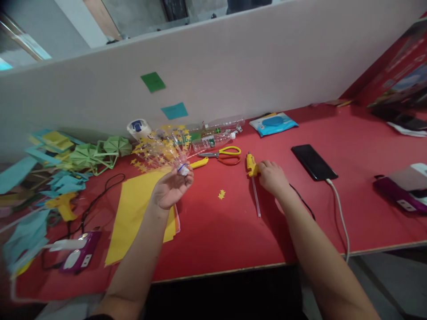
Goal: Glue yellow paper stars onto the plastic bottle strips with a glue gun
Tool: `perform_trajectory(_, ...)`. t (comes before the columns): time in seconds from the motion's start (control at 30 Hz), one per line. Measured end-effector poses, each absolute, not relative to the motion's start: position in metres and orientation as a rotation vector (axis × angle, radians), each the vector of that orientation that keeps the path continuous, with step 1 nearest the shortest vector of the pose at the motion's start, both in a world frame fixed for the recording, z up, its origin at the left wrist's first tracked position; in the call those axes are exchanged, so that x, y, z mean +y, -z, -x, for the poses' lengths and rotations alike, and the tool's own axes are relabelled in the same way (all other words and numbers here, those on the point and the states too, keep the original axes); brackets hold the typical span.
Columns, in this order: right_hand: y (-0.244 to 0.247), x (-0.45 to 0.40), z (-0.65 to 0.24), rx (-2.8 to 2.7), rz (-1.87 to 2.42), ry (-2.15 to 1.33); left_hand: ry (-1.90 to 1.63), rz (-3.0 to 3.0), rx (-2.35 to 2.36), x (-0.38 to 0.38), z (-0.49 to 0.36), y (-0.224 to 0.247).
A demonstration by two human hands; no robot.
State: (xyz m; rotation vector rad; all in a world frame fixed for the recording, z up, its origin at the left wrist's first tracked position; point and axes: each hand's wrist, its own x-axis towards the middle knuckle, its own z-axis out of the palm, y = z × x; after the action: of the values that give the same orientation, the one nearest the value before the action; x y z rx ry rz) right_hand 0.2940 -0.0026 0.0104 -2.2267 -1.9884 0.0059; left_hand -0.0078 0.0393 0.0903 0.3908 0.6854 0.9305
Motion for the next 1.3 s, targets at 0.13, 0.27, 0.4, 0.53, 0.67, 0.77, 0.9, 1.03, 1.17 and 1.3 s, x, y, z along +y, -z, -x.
perform_trajectory(0.13, 0.002, -0.001, -0.293, -1.93, 2.275, 0.004, -0.933, -0.358, 0.707, 0.031, 0.015, -0.082)
perform_trajectory(0.27, 0.01, 0.005, -0.297, -1.866, 2.298, 0.005, -0.943, -0.309, 0.763, 0.024, 0.016, -0.074)
perform_trajectory(0.4, 0.006, 0.005, -0.304, -1.678, 2.183, -0.116, -0.946, -0.254, 0.811, 0.02, 0.017, -0.063)
perform_trajectory(0.53, -0.014, -0.001, -0.284, -1.458, 1.958, -0.341, -0.96, -0.212, 0.804, 0.019, 0.021, -0.055)
perform_trajectory(0.67, -0.036, -0.01, -0.231, -1.424, 1.512, -0.776, -0.963, -0.181, 0.787, 0.018, 0.024, -0.053)
perform_trajectory(0.77, -0.046, -0.023, -0.196, -1.386, 1.339, -1.025, -0.981, -0.185, 0.766, 0.015, 0.025, -0.053)
perform_trajectory(0.9, -0.041, -0.041, -0.18, -1.424, 1.288, -1.138, -1.007, -0.243, 0.733, 0.011, 0.025, -0.052)
perform_trajectory(1.03, -0.026, -0.048, -0.176, -1.421, 1.304, -0.852, -1.022, -0.302, 0.723, 0.006, 0.018, -0.049)
perform_trajectory(1.17, -0.022, -0.046, -0.168, -1.466, 1.267, -0.574, -1.03, -0.294, 0.77, -0.004, -0.002, -0.048)
perform_trajectory(1.3, -0.029, -0.043, -0.163, -1.573, 1.212, -0.318, -0.994, -0.244, 0.826, -0.014, -0.021, -0.046)
